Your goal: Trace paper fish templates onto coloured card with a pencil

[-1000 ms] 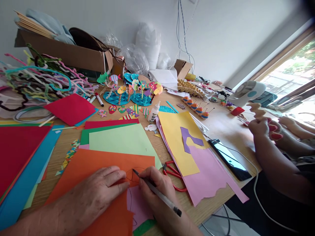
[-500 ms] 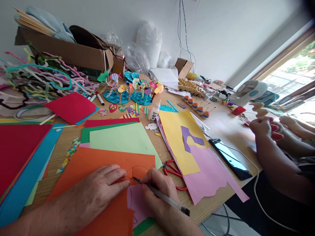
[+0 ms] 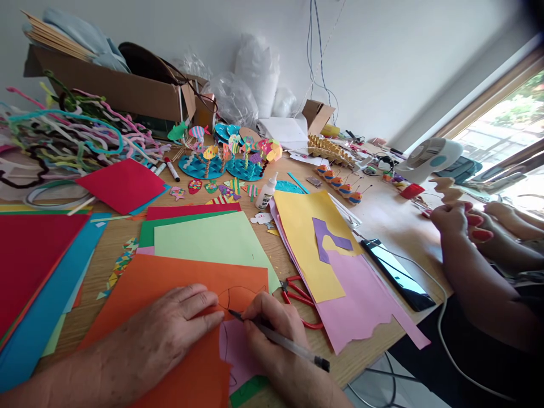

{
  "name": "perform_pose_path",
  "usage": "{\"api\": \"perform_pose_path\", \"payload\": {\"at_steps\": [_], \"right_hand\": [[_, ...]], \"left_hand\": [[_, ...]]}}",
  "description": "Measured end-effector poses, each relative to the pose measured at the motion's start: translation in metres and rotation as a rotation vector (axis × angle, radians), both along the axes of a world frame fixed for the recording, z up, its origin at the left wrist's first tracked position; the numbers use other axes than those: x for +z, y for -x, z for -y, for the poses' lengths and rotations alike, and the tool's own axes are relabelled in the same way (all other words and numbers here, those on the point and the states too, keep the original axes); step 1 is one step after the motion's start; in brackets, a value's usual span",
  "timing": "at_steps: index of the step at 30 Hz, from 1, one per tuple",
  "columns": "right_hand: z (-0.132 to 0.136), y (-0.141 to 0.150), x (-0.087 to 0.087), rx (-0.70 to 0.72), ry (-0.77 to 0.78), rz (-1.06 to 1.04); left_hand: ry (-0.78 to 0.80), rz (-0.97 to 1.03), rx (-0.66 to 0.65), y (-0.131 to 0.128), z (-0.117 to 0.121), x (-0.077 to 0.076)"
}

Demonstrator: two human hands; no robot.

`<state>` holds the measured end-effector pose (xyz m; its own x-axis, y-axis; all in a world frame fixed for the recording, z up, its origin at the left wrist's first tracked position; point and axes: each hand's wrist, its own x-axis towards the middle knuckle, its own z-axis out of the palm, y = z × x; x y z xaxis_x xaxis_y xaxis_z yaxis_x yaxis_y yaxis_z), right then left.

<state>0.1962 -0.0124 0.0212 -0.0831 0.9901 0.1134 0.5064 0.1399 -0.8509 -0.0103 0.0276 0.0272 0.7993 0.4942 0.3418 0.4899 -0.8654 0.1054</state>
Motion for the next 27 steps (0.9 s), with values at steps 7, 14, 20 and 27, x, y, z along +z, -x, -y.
{"api": "perform_pose_path", "payload": {"at_steps": [7,14,20,27], "right_hand": [[-0.0023,0.0007,-0.0033,0.027,-0.071,0.012],[-0.0041,0.0018,-0.0038,0.062,-0.113,0.04],[-0.0039,0.0016,-0.0035,0.072,-0.101,0.044],[-0.005,0.0021,-0.0026,0.061,-0.089,0.046]], "left_hand": [[0.034,-0.016,0.014,-0.0003,0.001,0.0],[-0.051,0.028,-0.007,0.0031,0.0015,0.0018],[-0.163,0.069,-0.002,0.0057,0.0018,-0.0068],[-0.033,0.09,0.013,0.0,0.0017,0.0029]]}}
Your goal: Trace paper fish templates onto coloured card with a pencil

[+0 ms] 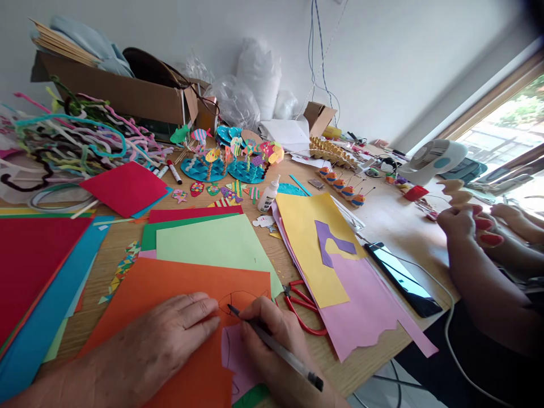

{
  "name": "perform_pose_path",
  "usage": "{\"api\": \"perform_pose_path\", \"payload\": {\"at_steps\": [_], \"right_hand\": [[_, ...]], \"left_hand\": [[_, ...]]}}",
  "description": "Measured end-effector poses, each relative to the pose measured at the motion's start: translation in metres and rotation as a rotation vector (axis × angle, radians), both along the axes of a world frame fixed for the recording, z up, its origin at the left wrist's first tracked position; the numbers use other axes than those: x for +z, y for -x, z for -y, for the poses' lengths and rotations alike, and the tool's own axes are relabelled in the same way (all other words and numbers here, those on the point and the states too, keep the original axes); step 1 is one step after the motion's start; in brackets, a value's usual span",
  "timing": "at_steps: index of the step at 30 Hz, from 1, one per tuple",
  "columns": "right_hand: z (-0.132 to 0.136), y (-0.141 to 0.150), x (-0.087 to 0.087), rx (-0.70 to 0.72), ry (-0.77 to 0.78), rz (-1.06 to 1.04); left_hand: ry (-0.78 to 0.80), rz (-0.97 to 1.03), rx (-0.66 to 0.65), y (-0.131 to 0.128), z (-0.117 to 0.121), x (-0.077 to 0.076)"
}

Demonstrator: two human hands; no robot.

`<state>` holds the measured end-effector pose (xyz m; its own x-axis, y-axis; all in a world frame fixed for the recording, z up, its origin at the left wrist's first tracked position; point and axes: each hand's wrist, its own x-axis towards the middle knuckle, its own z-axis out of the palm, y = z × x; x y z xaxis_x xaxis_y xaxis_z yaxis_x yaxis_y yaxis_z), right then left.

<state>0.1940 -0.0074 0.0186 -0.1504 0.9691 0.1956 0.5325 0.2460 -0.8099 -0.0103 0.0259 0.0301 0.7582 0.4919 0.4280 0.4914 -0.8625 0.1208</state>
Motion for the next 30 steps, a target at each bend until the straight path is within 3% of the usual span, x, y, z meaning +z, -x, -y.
{"api": "perform_pose_path", "payload": {"at_steps": [15,30], "right_hand": [[-0.0006,0.0011,-0.0005,0.0,-0.044,0.03],[-0.0008,0.0008,-0.0012,-0.001,-0.044,0.017]], "left_hand": [[0.065,0.07,0.004,-0.0059,-0.0001,0.0068],[0.095,0.023,0.008,-0.0032,-0.0005,0.0034]]}}
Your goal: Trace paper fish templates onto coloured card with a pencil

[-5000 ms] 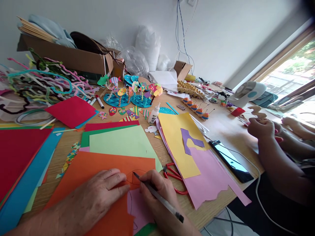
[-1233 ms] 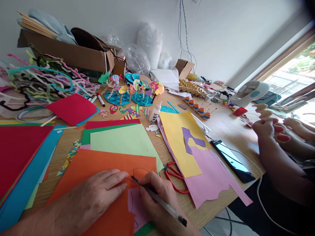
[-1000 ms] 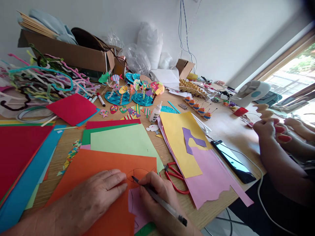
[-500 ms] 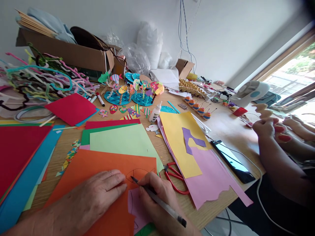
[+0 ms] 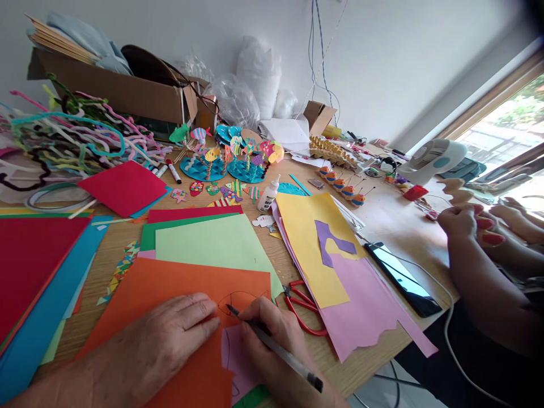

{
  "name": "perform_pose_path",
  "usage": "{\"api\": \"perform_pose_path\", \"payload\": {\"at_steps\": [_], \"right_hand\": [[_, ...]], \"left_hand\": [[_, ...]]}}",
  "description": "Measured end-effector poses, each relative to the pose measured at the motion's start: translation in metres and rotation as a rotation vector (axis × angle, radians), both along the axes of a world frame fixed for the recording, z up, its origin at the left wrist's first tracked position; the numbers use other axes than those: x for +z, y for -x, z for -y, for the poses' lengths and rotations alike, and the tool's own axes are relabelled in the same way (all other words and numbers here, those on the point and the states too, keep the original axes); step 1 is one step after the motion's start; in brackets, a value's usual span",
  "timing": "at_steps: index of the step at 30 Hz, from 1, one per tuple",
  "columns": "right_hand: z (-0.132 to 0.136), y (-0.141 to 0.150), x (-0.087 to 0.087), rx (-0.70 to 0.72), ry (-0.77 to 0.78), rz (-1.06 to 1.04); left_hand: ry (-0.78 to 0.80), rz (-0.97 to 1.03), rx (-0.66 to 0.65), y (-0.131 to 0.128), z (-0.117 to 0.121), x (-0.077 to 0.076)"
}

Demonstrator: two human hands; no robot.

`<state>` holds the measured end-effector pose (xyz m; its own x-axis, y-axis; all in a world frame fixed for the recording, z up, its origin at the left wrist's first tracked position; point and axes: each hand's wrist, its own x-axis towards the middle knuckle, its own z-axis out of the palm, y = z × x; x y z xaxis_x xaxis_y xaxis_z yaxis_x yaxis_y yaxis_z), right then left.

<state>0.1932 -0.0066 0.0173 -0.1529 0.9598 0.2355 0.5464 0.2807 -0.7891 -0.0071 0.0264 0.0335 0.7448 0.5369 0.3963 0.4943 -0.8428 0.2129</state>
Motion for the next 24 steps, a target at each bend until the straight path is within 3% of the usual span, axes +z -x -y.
{"api": "perform_pose_path", "payload": {"at_steps": [24], "right_hand": [[-0.0003,0.0007,0.0012,-0.014,0.034,-0.003]], "left_hand": [[-0.03,0.01,0.008,-0.0016,0.0013,0.0001]]}}
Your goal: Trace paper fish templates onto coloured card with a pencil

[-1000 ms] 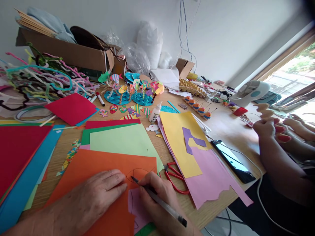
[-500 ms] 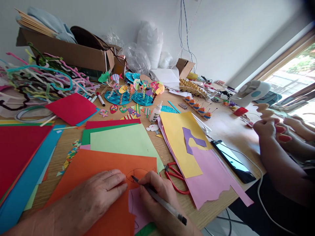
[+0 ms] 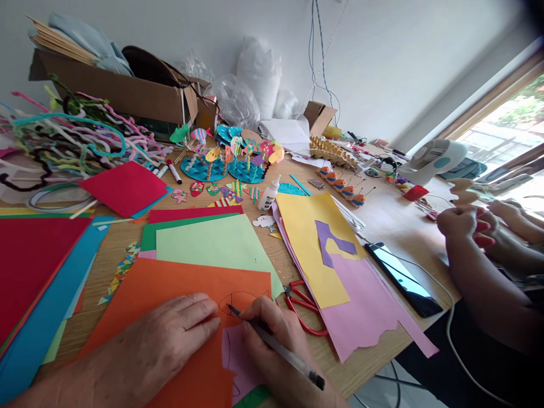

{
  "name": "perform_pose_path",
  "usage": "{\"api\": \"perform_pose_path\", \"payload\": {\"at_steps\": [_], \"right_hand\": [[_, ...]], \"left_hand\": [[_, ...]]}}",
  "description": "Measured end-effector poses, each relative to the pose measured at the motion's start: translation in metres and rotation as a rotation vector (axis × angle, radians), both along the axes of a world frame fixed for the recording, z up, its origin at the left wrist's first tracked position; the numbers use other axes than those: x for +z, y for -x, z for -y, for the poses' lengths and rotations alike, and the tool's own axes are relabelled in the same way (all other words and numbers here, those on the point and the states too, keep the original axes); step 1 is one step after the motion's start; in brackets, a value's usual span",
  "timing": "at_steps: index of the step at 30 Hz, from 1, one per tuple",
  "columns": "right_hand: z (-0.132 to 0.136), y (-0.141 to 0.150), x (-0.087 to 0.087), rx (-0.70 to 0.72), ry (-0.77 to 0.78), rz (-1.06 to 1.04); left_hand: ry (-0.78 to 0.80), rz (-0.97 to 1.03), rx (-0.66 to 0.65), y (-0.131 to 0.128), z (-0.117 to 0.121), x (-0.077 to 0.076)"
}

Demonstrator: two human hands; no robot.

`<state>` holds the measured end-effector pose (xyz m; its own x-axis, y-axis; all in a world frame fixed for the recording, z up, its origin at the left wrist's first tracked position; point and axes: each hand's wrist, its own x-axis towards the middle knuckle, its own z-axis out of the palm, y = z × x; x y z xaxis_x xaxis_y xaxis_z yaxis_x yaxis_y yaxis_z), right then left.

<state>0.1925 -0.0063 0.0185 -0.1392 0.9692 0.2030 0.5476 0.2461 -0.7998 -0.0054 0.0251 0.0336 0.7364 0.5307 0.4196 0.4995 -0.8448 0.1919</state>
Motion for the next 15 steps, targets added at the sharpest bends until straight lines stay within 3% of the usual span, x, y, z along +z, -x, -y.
{"api": "perform_pose_path", "payload": {"at_steps": [15], "right_hand": [[0.0016,0.0002,-0.0003,0.013,-0.011,-0.008]], "left_hand": [[-0.003,0.012,0.005,0.0005,0.0007,-0.0007]]}}
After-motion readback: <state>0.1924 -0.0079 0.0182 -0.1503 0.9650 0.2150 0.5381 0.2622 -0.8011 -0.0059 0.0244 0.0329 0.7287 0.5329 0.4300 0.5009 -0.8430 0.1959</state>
